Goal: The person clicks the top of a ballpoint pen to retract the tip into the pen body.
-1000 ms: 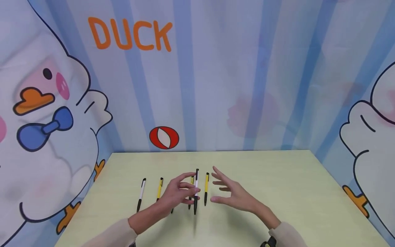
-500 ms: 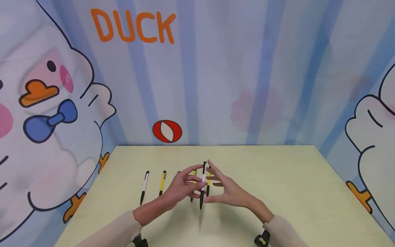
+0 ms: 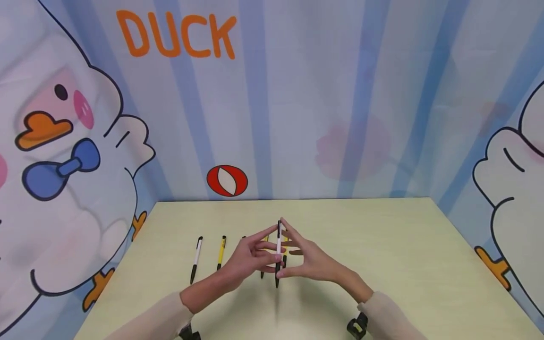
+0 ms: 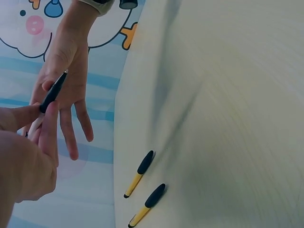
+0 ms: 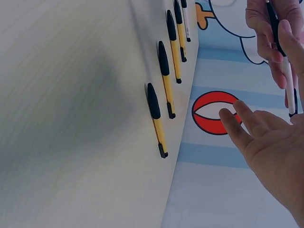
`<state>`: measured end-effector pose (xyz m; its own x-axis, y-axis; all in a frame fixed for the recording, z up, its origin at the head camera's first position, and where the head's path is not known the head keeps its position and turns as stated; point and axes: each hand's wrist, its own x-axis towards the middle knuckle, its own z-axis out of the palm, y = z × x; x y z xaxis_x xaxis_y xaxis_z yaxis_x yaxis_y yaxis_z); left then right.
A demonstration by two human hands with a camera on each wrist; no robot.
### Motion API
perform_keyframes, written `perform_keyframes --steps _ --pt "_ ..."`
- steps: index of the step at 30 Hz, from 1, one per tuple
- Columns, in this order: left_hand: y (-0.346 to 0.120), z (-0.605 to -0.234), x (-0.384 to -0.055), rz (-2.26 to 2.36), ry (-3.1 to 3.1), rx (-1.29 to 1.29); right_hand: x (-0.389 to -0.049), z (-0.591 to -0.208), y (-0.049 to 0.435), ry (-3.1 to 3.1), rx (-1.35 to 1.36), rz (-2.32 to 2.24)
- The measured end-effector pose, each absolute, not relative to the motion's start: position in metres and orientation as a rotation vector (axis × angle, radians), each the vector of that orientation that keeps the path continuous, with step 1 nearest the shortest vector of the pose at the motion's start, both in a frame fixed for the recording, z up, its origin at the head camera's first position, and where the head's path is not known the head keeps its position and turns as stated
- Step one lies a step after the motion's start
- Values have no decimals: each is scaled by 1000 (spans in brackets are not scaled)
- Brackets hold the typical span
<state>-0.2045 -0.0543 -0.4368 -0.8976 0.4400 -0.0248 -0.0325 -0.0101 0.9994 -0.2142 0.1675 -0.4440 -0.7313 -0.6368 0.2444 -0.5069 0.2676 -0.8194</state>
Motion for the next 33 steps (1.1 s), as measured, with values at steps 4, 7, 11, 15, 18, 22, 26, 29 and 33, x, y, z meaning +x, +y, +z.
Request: perform_keyframes --steps 4,7,11,15,18,22,26,29,33 --pt "-53 -435 -209 2010 1914 385 -219 -440 165 2423 -1121 -1488" --pt "-53 -433 -211 2029 1910 364 -222 -440 164 2452 -1125 -1501" --pt "-52 -433 -213 2031 1907 347 -224 -439 165 2467 -1097 -1469" --pt "-50 -438 -211 2010 1945 338 -225 -436 170 2475 -1098 -1395" --pt "-49 -445 -210 1981 1997 337 -226 -437 178 2473 -1104 -1362" --pt "-52 -451 -209 1975 2039 300 -227 -441 191 2502 -1049 -1358" --pt "-55 -456 -210 1973 2058 248 -227 -447 207 2565 -983 -1349" --pt "-56 -458 -212 1975 2059 223 -229 -448 220 2605 -968 -1334" --pt "-57 -459 -215 1978 2058 211 -231 -448 235 2631 -973 -1323"
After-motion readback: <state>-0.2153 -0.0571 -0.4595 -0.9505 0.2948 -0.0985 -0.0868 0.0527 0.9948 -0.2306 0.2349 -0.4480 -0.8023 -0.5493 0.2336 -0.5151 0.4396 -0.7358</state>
